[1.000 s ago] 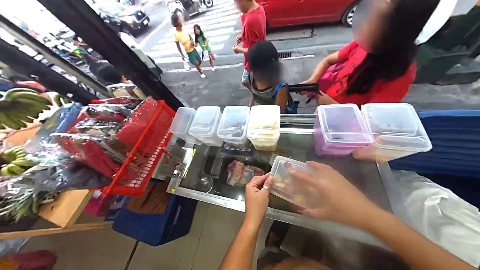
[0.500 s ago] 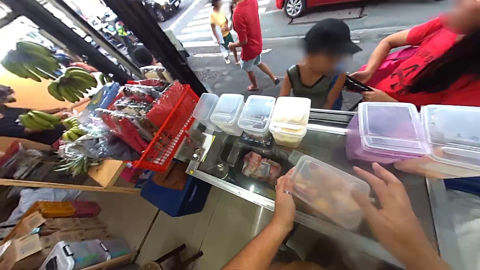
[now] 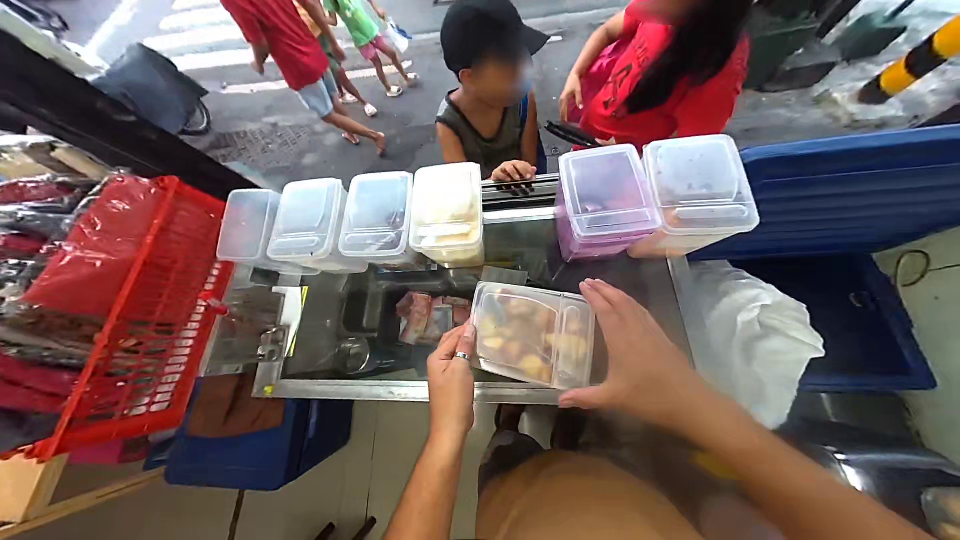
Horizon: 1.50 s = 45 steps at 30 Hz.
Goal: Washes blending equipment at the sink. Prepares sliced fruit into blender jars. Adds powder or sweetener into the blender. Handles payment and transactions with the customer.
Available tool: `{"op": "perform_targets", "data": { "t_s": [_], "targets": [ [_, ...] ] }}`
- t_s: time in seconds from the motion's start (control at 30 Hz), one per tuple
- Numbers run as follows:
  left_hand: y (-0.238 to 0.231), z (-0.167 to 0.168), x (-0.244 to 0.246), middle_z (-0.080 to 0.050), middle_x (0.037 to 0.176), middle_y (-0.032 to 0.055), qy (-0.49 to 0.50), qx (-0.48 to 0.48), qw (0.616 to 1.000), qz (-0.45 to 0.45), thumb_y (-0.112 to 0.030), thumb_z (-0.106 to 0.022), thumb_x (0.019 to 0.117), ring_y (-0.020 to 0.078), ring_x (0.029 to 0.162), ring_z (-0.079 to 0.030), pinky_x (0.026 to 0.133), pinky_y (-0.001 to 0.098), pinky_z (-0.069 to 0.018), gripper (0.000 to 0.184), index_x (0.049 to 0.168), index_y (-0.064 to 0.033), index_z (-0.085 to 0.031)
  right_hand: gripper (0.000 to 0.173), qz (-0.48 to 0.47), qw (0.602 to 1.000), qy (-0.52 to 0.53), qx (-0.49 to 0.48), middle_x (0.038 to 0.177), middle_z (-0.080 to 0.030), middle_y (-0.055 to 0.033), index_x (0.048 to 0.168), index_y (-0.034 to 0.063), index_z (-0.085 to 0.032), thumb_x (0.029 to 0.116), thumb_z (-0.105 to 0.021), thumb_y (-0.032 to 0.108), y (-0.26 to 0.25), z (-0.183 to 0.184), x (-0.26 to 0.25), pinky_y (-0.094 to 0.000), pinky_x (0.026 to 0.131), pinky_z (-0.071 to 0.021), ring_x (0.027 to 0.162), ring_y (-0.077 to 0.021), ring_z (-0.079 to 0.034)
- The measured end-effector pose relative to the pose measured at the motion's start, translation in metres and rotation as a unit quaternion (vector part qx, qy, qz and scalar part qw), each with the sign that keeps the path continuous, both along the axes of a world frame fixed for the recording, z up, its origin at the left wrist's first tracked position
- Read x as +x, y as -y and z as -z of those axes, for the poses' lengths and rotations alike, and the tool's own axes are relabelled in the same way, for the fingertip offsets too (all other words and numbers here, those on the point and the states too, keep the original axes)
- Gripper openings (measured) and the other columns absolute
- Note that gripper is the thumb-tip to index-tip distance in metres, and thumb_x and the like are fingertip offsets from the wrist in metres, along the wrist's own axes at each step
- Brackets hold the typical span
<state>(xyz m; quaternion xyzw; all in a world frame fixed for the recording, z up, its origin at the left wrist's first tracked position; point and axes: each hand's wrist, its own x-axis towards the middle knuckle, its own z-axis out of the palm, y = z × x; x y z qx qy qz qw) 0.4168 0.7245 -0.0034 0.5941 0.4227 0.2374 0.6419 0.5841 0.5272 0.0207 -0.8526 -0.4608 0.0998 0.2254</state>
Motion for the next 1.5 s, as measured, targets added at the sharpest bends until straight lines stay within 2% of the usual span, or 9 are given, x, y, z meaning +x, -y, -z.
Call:
{"op": "perform_targets", "data": {
  "t_s": [0.4, 0.57, 0.73, 0.9, 1.07, 1.17, 1.3, 1.4, 1.5],
  "targets": [
    [-0.013, -0.014, 0.002, -0.074, 0.11, 0.0024, -0.108, 0.125, 0.983, 0.079, -0.024, -0.058, 0.1032, 0.0098, 0.1, -0.07, 0.088, 0.0303, -0.0591, 0.026, 0.112, -0.0109, -0.079, 0.138, 0.029, 0.998, 0.043, -0.02, 0.156, -0.045, -0.0215, 0.151, -0.002, -0.045, 0.0579, -0.058, 0.099, 0.003, 0.01, -0.009, -0.0558, 0.12, -0.0352, 0.148, -0.0374, -0.04],
    [-0.007, 0.001, 0.005, -0.071, 0.116, 0.0113, -0.003, -0.033, 0.999, 0.033, -0.017, -0.059, 0.104, 0.019, 0.102, -0.071, 0.088, 0.0355, -0.0606, 0.028, 0.124, -0.0022, -0.072, 0.142, 0.024, 0.998, 0.023, -0.06, 0.16, -0.039, -0.0234, 0.155, -0.0028, -0.039, 0.0593, -0.054, 0.101, 0.004, -0.006, -0.008, -0.0606, 0.12, -0.0318, 0.15, -0.0409, -0.034],
    [0.004, 0.045, 0.013, -0.061, 0.126, 0.0155, 0.141, 0.04, 0.989, 0.016, -0.022, -0.049, 0.1042, 0.0223, 0.116, -0.062, 0.1, 0.0371, -0.0538, 0.037, 0.129, 0.0015, -0.063, 0.071, -0.081, 0.995, 0.008, 0.059, 0.149, -0.054, -0.0126, 0.147, 0.009, -0.054, 0.1024, -0.044, 0.063, -0.069, -0.068, 0.001, -0.052, 0.117, -0.0399, 0.142, -0.0289, -0.047],
    [0.002, 0.054, 0.017, -0.063, 0.111, 0.0087, 0.164, 0.122, 0.979, 0.0, -0.021, -0.05, 0.1026, 0.0134, 0.103, -0.063, 0.089, 0.0289, -0.055, 0.035, 0.127, 0.0047, -0.053, 0.048, -0.302, 0.942, 0.062, 0.134, 0.146, -0.059, -0.0035, 0.141, 0.0151, -0.061, 0.1105, -0.035, 0.04, -0.159, -0.002, 0.011, -0.045, 0.123, -0.0304, 0.145, -0.0221, -0.045],
    [-0.002, 0.053, 0.015, -0.062, 0.117, 0.0111, 0.153, 0.129, 0.979, 0.038, -0.027, -0.049, 0.1046, 0.0158, 0.105, -0.063, 0.089, 0.0297, -0.0558, 0.042, 0.132, 0.0052, -0.052, 0.039, -0.192, 0.954, 0.093, 0.212, 0.126, -0.069, -0.0019, 0.13, 0.0143, -0.068, 0.1096, -0.04, 0.031, -0.115, -0.035, 0.019, -0.0448, 0.116, -0.0398, 0.128, -0.0197, -0.058],
    [-0.005, 0.053, 0.013, -0.062, 0.116, 0.0125, 0.151, 0.121, 0.979, 0.057, -0.028, -0.045, 0.1057, 0.0179, 0.105, -0.063, 0.089, 0.0313, -0.0565, 0.044, 0.135, 0.0053, -0.051, 0.037, -0.031, 0.944, 0.115, 0.309, 0.122, -0.068, -0.0063, 0.125, 0.0122, -0.07, 0.1083, -0.042, 0.028, -0.073, 0.012, 0.027, -0.0473, 0.104, -0.0461, 0.121, -0.0246, -0.059],
    [-0.017, 0.04, 0.008, -0.064, 0.114, 0.0125, 0.113, 0.109, 0.982, 0.102, -0.018, -0.049, 0.1029, 0.0185, 0.099, -0.066, 0.084, 0.0307, -0.0584, 0.036, 0.129, 0.0037, -0.06, 0.037, 0.24, 0.91, -0.158, 0.298, 0.125, -0.061, -0.0097, 0.134, 0.0114, -0.062, 0.107, -0.051, 0.033, -0.03, 0.032, 0.014, -0.0387, 0.089, -0.0564, 0.108, -0.0187, -0.062],
    [-0.042, 0.006, 0.014, -0.073, 0.107, 0.0106, 0.033, 0.095, 0.978, 0.18, -0.008, -0.056, 0.1001, 0.0175, 0.094, -0.071, 0.083, 0.033, -0.0611, 0.025, 0.121, 0.0016, -0.068, 0.061, 0.3, 0.768, -0.541, 0.168, 0.142, -0.058, -0.0133, 0.156, 0.0175, -0.039, 0.1056, -0.048, 0.051, -0.002, 0.019, -0.023, -0.0513, 0.09, -0.0592, 0.117, -0.0292, -0.066],
    [-0.069, -0.028, 0.047, -0.072, 0.105, 0.005, -0.117, 0.164, 0.926, 0.32, -0.016, -0.062, 0.0989, 0.0135, 0.093, -0.07, 0.085, 0.0354, -0.0596, 0.022, 0.116, -0.0084, -0.074, 0.058, 0.335, 0.656, -0.644, 0.206, 0.137, -0.062, -0.0132, 0.156, 0.0194, -0.032, 0.1083, -0.044, 0.049, 0.002, 0.013, -0.067, -0.0483, 0.089, -0.0624, 0.111, -0.03, -0.07]
  ]
}}
